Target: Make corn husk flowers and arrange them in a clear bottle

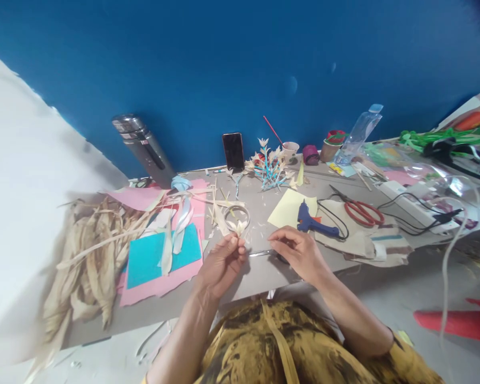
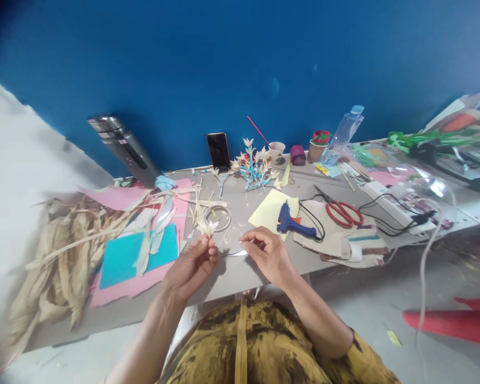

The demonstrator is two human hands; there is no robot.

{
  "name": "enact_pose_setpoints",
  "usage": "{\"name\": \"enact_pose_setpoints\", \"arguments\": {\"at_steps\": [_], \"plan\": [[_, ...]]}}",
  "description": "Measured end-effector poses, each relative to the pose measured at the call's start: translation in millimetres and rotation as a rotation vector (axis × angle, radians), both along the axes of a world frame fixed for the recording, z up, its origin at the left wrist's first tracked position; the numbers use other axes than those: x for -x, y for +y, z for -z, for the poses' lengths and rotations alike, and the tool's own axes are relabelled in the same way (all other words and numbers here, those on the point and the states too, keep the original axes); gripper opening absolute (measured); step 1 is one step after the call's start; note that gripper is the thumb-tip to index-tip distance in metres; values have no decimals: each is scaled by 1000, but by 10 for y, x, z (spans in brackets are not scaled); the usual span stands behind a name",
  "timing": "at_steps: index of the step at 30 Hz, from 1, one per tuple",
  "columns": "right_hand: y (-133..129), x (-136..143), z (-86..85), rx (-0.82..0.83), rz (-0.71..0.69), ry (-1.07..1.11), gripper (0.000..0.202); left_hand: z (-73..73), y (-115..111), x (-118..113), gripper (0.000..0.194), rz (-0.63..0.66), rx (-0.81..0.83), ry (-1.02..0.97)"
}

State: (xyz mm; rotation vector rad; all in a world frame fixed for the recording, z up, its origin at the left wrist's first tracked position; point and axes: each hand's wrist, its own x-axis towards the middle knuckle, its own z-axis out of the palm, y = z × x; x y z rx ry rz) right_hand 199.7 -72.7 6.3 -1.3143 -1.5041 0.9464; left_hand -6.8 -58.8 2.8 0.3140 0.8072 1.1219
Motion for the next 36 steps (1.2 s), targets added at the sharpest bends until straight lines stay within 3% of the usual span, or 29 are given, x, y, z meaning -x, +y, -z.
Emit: {"name": "enact_pose_setpoints", "arguments": {"at_steps": [4, 14, 22, 32, 36], "plan": [[28, 1, 21, -7, 20, 21, 18, 8, 26, -18, 28, 4, -5, 15], [39, 179, -96, 183, -69, 195, 26, -21, -6, -84, 28, 69, 32, -49], [25, 206, -102, 139, -57, 187, 24, 38, -57, -240, 27, 44, -1, -134], [-53, 245, -137, 104, -35, 194, 21, -53, -149, -224, 25, -184, -146, 214], [-49, 290, -139, 59, -66, 206, 19, -61, -242, -184, 18, -141, -243, 457]]}}
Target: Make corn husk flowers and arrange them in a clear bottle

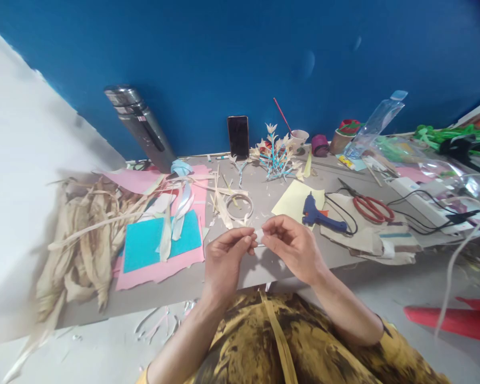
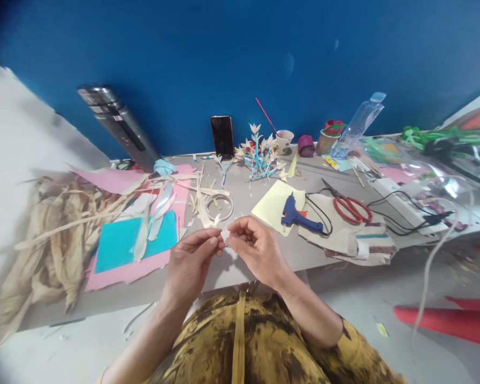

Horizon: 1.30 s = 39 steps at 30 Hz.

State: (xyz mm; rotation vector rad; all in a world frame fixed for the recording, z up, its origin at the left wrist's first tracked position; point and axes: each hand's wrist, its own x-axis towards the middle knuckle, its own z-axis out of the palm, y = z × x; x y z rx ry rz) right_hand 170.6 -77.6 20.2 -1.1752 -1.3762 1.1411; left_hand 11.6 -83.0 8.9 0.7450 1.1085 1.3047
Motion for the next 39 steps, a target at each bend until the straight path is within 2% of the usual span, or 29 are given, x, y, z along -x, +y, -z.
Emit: {"name": "enact_pose_setpoints", "arguments": {"at_steps": [3, 7, 13, 19, 24, 27, 31, 33, 39], "plan": [[-12, 33, 10, -61, -19, -74, 18, -45, -63, 40, 12, 58, -89, 195], [-52, 88, 6, -147, -25, -181, 15, -121, -112, 87, 8, 27, -164, 314], [-90, 182, -36, -187, -96, -247, 17, -164, -133, 158, 12, -16, -183, 333], [-97, 228, -107, -243, -1, -324, 12, -128, -132, 165, 12, -128, -200, 322], [-53, 229, -94, -333, -35, -283, 9, -119, -120, 138, 11, -93, -243, 363], [-32, 206, -48, -271, -23, -204, 13, -138, -125, 134, 10, -32, -231, 380], [-4, 180, -21, -52, -50, -74, 20, -140, -135, 120, 8, 8, -238, 406], [15, 181, -34, 16, -49, -10, 23, -137, -129, 103, 8, -20, -273, 448], [51, 169, -81, 37, 7, 117, 21, -192, -54, 76, 7, -122, -321, 581]]}}
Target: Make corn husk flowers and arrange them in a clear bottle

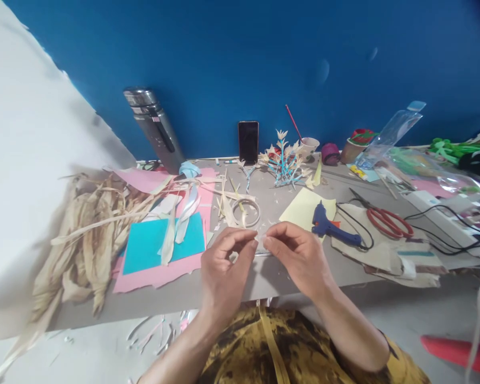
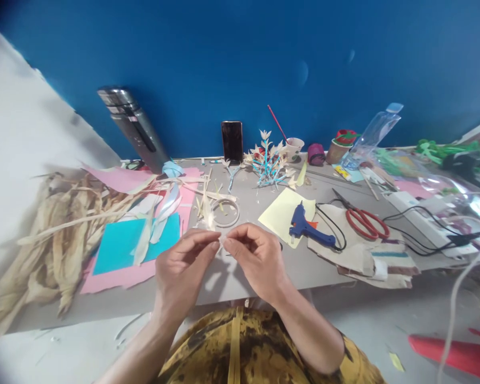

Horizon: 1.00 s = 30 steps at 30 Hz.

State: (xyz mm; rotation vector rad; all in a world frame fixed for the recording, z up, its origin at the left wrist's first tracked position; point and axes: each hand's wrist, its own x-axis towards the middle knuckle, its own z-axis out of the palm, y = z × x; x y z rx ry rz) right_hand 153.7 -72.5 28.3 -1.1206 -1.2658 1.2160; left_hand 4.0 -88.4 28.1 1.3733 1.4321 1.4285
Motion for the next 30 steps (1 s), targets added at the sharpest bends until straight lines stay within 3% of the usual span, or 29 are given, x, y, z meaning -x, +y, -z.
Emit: {"name": "enact_pose_setpoints", "arguments": {"at_steps": [3, 8, 12, 17, 23, 27, 30], "plan": [[48, -48, 11, 37, -27, 78, 22, -70, 92, 25, 6, 5, 56, -26], [328, -103, 1, 104, -186, 200, 36, -221, 423, 63, 13, 271, 283, -243], [644, -65, -31, 58, -173, 221, 32, -264, 768, 87, 14, 330, 281, -308], [944, 37, 46, 44, -161, 194, 34, -79, 1073, 120, 23, 345, 272, -338], [1106, 68, 257, 85, -131, 188, 34, 162, 1157, 105, 32, 355, 246, -477], [1096, 44, 293, 68, -79, 198, 33, 208, 1146, 120, 36, 317, 208, -493], [1049, 43, 267, 32, -53, 180, 32, 187, 1149, 139, 23, 270, 175, -433]]}}
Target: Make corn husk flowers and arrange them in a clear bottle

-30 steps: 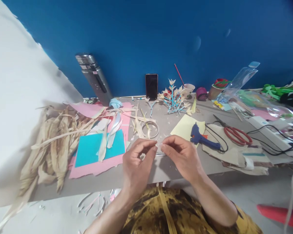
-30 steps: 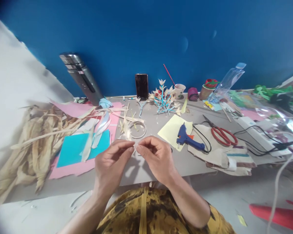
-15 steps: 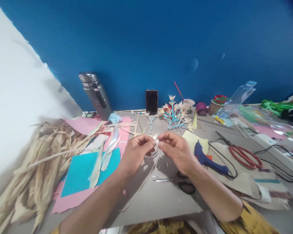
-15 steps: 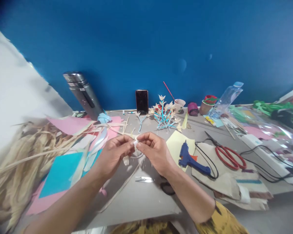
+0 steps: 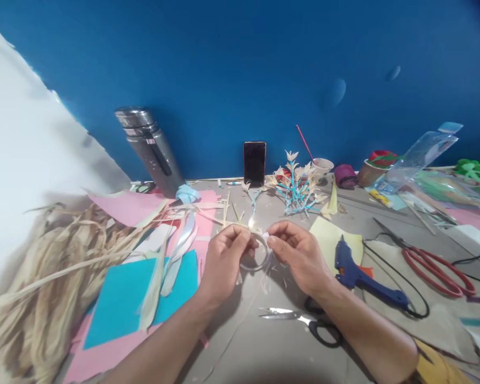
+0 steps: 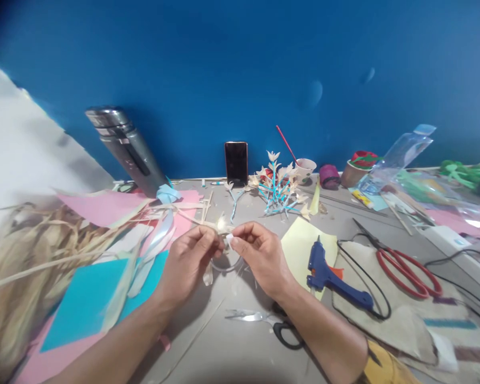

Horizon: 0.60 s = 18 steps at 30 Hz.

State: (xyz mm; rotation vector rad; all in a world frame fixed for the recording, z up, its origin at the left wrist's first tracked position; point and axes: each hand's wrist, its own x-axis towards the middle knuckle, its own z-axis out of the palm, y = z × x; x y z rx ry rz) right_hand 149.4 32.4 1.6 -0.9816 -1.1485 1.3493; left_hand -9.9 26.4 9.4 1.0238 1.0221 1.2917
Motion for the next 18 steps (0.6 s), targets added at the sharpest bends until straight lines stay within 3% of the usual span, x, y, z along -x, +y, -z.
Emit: {"name": "enact_pose_setpoints", "arguments": {"at_steps": [4, 18], "plan": [[-58, 15, -3, -12, -39, -21, 30, -78, -12, 3, 13, -55, 23, 79], [-65, 14, -8, -18, -67, -50, 29, -214, -89, -32, 12, 18, 66, 154]]}}
